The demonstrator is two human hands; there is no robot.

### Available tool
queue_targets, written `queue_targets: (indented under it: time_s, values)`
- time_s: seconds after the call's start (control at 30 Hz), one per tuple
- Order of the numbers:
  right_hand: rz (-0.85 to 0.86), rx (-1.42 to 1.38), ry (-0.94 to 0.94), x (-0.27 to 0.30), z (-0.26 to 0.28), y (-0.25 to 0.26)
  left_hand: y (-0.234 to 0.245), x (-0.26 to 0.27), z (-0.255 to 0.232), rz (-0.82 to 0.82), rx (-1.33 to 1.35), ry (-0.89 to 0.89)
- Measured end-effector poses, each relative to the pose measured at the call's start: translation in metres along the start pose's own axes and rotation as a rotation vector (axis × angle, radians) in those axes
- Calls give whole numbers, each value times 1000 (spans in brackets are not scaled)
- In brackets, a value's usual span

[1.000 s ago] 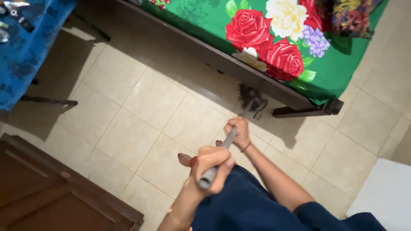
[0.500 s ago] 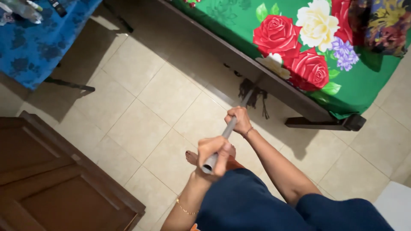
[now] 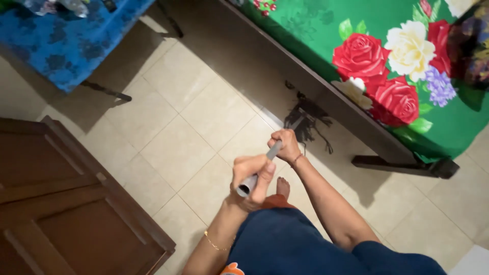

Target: Mopping the tiled floor in a bedroom area using a traditional mop.

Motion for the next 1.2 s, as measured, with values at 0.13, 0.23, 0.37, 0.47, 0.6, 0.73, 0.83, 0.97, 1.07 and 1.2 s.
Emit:
queue_targets:
  time_s: [0.13, 0.23, 0.37, 0.47, 0.6, 0.73, 0.83, 0.97, 1.07, 1.2]
  values:
    - [1, 58, -3, 10, 4, -27, 4, 19, -8, -4, 1, -73]
    - [-77, -46, -71, 12, 21, -36, 23, 19, -42, 36, 26, -104]
    - [-86, -38, -29, -15, 40, -51, 54, 22, -28, -16, 35, -31]
    - [-47, 11, 17, -31, 36, -56, 68, 26, -6, -99, 39, 26]
    - [31, 19, -18, -46, 27, -64, 69, 26, -2, -74, 8, -7]
    - [-15, 30, -40, -37, 40, -72, 72, 29, -28, 53, 27, -62]
    - [-33, -20, 15, -44, 69, -87, 85, 30, -51, 98, 8, -93]
    - [-17, -99, 61, -76, 74, -105, 112, 27, -46, 28, -66, -78]
    - [70, -114, 79, -110, 65, -118, 138, 17, -29, -88, -67, -33]
    - [86, -81, 155, -167, 43, -114, 158, -19, 1, -167, -75, -57]
Point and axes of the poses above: each hand's wrist, its own x-axis away from the middle knuckle, its own y-axis out of the back of the hand, z = x × y, the point moved 10 cm from there along -x, towards the middle knuckle, and after that the axes turned 13 degrees about z, right-handed, at the moved point
